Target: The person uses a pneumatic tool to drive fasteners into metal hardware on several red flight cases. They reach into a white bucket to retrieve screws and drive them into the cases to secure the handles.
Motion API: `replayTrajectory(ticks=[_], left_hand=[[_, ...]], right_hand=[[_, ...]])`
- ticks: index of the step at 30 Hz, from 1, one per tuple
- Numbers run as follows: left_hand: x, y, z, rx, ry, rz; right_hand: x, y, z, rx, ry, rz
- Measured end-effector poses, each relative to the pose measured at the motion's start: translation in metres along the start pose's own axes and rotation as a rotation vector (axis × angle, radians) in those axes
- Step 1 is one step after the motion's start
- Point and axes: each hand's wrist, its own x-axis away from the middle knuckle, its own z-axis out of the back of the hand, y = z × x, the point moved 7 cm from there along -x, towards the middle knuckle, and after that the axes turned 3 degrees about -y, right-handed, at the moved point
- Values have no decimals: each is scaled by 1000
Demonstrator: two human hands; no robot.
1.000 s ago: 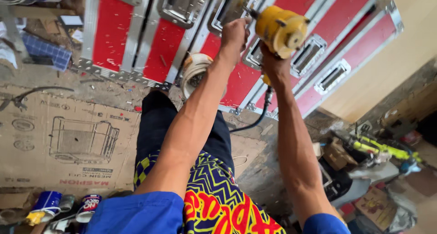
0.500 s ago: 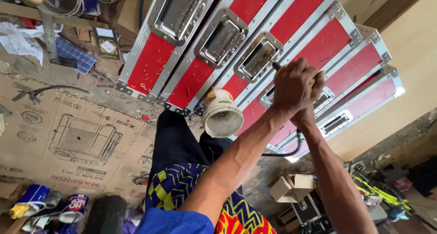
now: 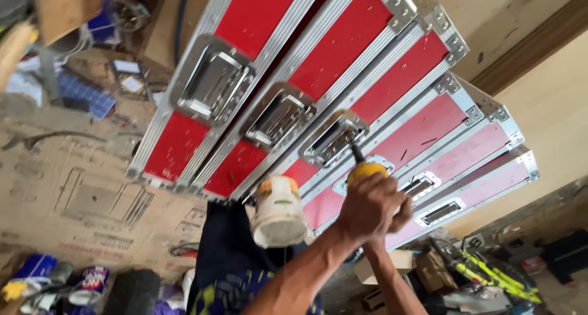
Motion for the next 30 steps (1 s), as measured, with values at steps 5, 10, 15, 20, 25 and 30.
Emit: replayTrajectory(ticks=[5, 10, 15, 20, 25, 30], left_hand=[[24, -2, -11, -42, 41, -20], [8, -4, -25, 20, 126, 82], [29, -22, 9, 306, 334, 236], [142, -56, 127, 356, 370, 197], [210, -97, 205, 426, 185, 551], [208, -112, 208, 580, 113, 638]], right_hand=[[10, 13, 6, 13, 4, 16], [4, 9, 31, 72, 7, 68], [-10, -12, 31, 103, 51, 105], [-11, 4, 27, -179, 101, -426], [-14, -20, 29, -450, 151, -317], [27, -37, 23, -651, 136, -315]])
